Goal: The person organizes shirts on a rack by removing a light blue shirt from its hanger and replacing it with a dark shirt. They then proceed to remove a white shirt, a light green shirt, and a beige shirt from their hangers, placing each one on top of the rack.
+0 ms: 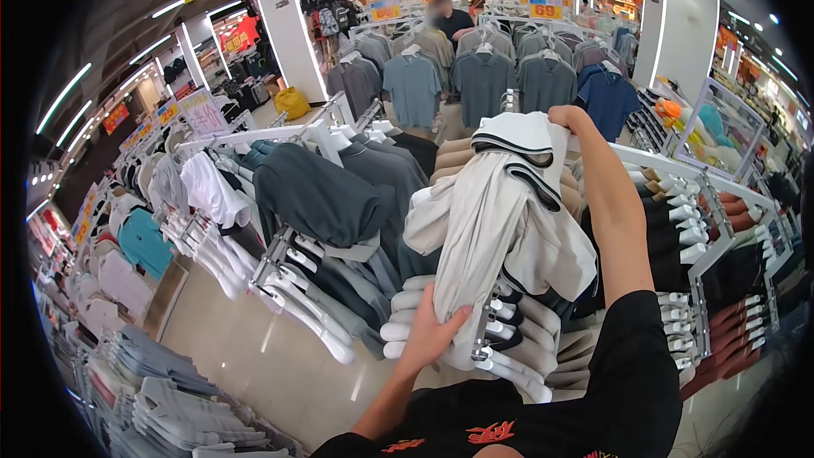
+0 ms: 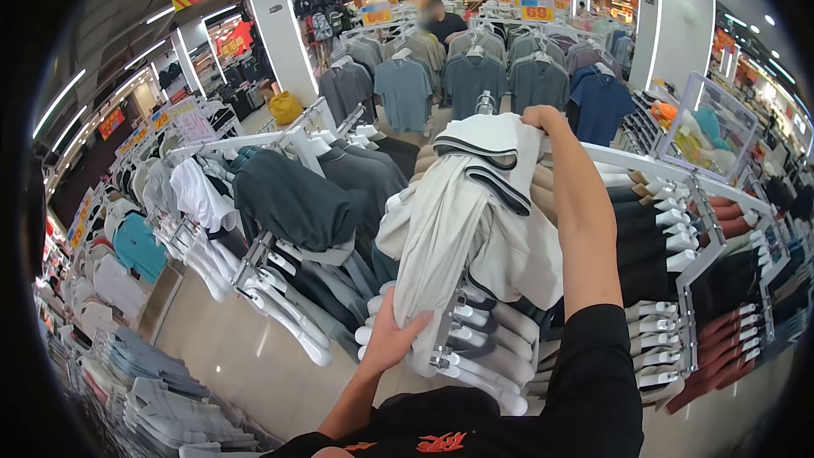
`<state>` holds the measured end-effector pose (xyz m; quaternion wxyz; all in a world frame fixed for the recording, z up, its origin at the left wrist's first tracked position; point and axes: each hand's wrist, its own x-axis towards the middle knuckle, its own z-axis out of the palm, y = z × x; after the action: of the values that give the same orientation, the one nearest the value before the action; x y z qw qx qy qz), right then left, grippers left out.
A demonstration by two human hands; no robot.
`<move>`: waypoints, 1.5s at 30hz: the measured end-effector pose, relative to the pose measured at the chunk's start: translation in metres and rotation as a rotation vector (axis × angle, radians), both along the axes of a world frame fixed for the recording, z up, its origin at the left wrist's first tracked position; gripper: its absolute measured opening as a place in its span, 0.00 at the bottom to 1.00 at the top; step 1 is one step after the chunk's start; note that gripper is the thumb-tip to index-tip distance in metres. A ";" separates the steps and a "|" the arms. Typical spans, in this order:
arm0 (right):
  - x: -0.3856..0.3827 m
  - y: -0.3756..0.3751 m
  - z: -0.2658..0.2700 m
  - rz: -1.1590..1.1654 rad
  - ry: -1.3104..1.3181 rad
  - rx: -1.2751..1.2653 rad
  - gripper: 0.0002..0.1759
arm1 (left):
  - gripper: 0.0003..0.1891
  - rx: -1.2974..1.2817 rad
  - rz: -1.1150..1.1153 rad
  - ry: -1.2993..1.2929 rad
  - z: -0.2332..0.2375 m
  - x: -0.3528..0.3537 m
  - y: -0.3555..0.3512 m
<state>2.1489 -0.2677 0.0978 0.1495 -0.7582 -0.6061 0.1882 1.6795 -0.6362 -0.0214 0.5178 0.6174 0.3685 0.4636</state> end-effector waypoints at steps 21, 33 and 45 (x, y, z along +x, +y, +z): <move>0.006 -0.259 0.051 -0.279 0.073 1.239 0.16 | 0.17 0.675 0.471 0.216 0.074 -0.067 0.193; 0.001 -0.424 -0.004 -0.109 0.063 -0.149 0.31 | 0.33 0.667 0.080 0.619 0.054 -0.062 0.129; -0.101 -0.736 -0.148 -0.189 0.913 0.028 0.19 | 0.11 0.595 0.207 0.091 -0.017 -0.033 -0.082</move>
<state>2.0481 -1.0033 -0.0505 0.4276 -0.6477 -0.4091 0.4798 1.6469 -0.7187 -0.0383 0.2475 0.7210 0.3004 0.5733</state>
